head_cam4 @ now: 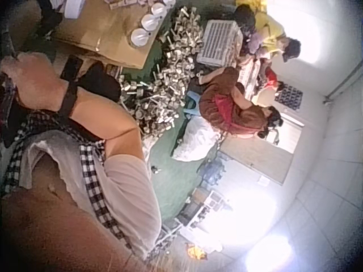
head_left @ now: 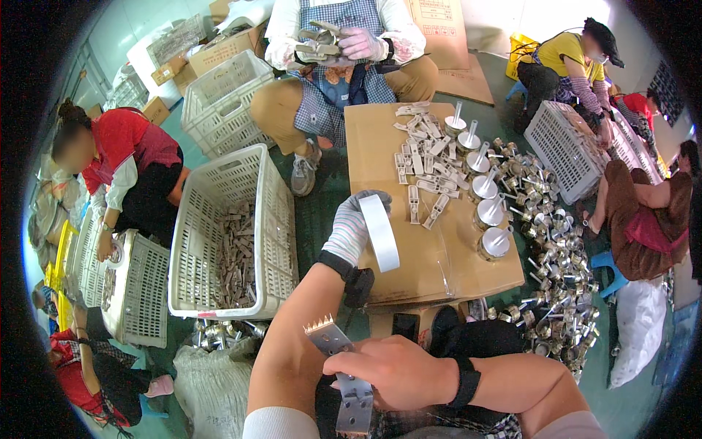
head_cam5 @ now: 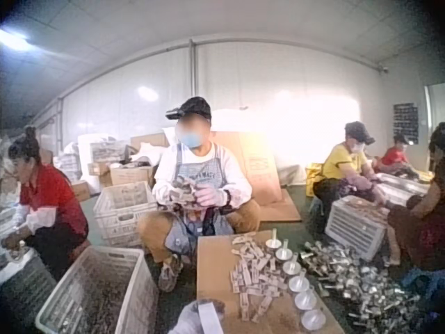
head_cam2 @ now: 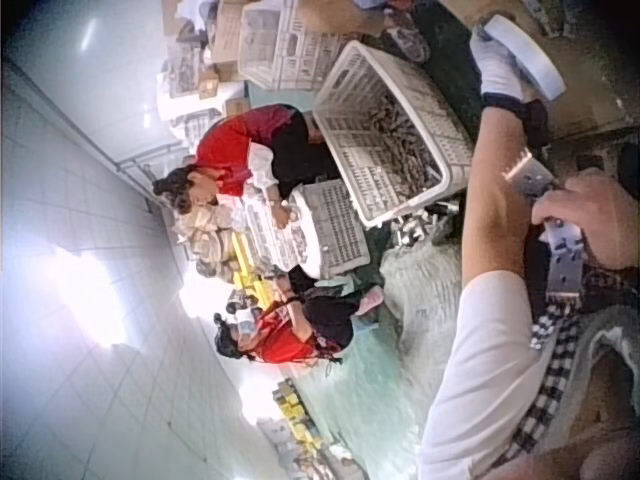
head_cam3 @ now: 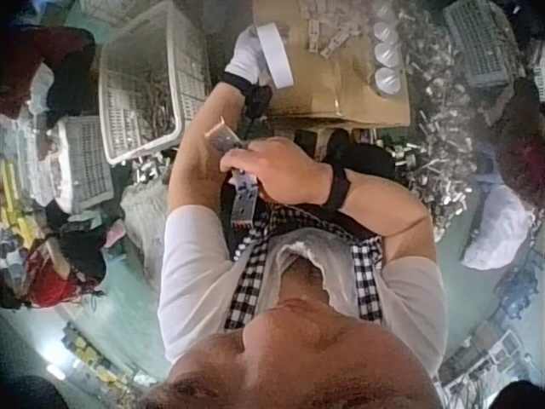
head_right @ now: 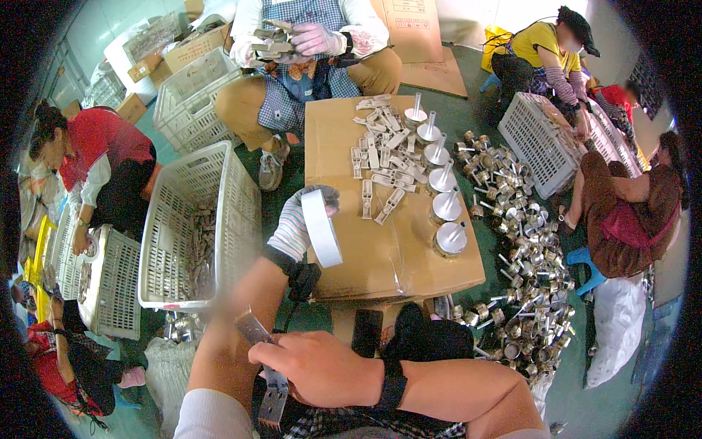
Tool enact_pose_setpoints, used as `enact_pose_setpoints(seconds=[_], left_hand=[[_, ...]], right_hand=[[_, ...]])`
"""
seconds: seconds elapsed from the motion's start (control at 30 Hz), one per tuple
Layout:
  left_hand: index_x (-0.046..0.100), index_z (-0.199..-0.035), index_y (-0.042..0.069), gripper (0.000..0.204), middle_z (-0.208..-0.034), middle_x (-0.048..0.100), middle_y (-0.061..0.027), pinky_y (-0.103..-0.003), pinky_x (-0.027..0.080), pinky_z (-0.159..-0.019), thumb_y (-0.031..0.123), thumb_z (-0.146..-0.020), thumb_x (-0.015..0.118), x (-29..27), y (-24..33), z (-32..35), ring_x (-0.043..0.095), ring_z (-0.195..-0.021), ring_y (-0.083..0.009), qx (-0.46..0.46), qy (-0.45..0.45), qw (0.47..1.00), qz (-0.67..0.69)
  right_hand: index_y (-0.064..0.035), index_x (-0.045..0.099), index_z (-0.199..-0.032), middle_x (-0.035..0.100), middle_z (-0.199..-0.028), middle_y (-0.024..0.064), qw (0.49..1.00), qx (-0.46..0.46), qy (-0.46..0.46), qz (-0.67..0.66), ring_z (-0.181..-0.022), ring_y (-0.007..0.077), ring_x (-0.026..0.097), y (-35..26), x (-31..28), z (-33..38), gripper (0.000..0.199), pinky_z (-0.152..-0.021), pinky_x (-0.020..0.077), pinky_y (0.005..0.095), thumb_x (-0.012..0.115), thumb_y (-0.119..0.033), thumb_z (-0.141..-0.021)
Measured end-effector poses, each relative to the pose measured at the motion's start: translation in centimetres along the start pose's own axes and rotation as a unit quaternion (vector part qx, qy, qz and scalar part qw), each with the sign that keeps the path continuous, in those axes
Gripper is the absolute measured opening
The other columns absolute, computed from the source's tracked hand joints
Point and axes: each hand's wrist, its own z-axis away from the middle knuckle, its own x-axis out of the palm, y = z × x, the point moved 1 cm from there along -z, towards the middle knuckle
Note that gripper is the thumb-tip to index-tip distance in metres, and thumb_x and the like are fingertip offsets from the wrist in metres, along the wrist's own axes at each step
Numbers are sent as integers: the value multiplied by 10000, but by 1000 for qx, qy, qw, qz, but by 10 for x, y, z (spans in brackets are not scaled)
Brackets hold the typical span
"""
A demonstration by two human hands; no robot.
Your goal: The recorder and several other workers are sorting and packaging door hardware components into crates and bags.
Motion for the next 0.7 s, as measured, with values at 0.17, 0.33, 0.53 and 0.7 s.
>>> enact_pose_setpoints(seconds=[0.17,0.33,0.53,0.7], left_hand=[[577,-937,-30,133,-903,627,-219,-401,545,-609,27,-825,533,-1,-3,0,614,-753,-327,26,14,999,-42],[573,-947,-21,137,-904,628,-220,-406,543,-601,28,-833,513,3,2,2,616,-767,-340,-8,1,1000,9],[578,-951,1,149,-923,635,-212,-412,552,-642,-9,-805,548,0,-1,3,624,-799,-337,9,21,1000,-20],[581,-954,10,222,-950,641,-201,-421,559,-701,-68,-748,609,-14,-1,-2,631,-841,-317,15,-14,1000,-19]], right_hand=[[-82,456,-1061,551,-787,129,1000,0,1,2,-766,337,582,-1,-2,-1,378,-650,460,433,606,-63,-715],[-83,451,-1066,550,-789,131,1000,6,-6,1,-771,343,579,0,-1,-1,388,-657,458,437,609,-61,-711],[-83,456,-1058,555,-794,140,1000,15,-7,4,-767,347,579,2,1,0,369,-653,455,440,604,-61,-720],[-95,498,-1005,565,-774,130,999,27,36,-22,-750,342,582,-1,-3,-2,306,-642,456,430,638,-81,-732]])
